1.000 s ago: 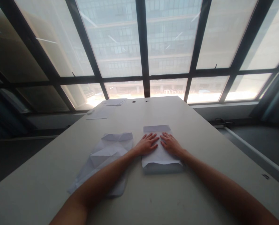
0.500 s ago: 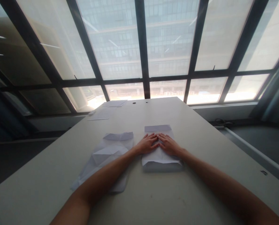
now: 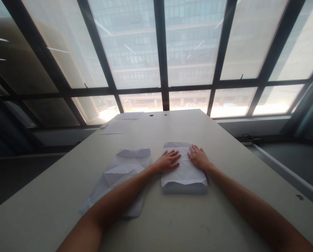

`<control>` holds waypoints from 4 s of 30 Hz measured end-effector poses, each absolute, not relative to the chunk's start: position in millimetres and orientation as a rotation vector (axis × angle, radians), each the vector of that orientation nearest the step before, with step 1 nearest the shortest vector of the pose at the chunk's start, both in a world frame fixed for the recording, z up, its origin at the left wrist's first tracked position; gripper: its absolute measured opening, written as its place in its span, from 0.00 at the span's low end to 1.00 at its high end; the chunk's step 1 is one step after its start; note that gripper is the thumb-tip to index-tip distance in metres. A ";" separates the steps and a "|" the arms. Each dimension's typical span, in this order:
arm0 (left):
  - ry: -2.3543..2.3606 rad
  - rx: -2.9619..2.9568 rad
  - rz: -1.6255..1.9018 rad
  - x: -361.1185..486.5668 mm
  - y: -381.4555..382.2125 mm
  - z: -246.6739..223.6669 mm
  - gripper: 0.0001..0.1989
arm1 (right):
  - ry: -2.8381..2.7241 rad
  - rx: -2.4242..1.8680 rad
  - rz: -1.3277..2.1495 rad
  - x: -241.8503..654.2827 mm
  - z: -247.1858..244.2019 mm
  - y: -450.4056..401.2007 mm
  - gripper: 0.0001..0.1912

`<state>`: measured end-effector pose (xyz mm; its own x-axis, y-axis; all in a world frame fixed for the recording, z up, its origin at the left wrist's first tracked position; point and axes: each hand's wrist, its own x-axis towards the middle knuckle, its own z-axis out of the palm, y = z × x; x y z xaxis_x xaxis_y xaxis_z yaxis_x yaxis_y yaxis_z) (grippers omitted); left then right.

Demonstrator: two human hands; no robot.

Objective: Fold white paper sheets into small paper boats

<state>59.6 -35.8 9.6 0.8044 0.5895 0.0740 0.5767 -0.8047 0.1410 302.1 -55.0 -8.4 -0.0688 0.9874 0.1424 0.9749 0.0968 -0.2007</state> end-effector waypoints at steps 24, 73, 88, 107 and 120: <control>1.053 2.791 0.380 70.3 -39.8 -1.1 0.29 | -2.242 -1.797 0.179 264.1 -4.7 -82.6 0.30; 0.904 2.840 0.244 70.7 -44.6 6.9 0.33 | -2.176 -1.874 0.159 288.2 -5.3 -66.7 0.30; 1.149 2.757 0.278 66.3 -39.0 7.0 0.26 | -2.254 -1.386 0.280 264.2 0.2 -85.0 0.21; 1.160 2.807 0.430 66.0 -38.5 3.3 0.27 | -2.302 -1.550 0.127 283.4 -3.8 -71.7 0.27; 1.184 2.753 0.355 66.1 -33.6 0.0 0.27 | -2.340 -1.560 0.162 279.6 -0.2 -78.9 0.33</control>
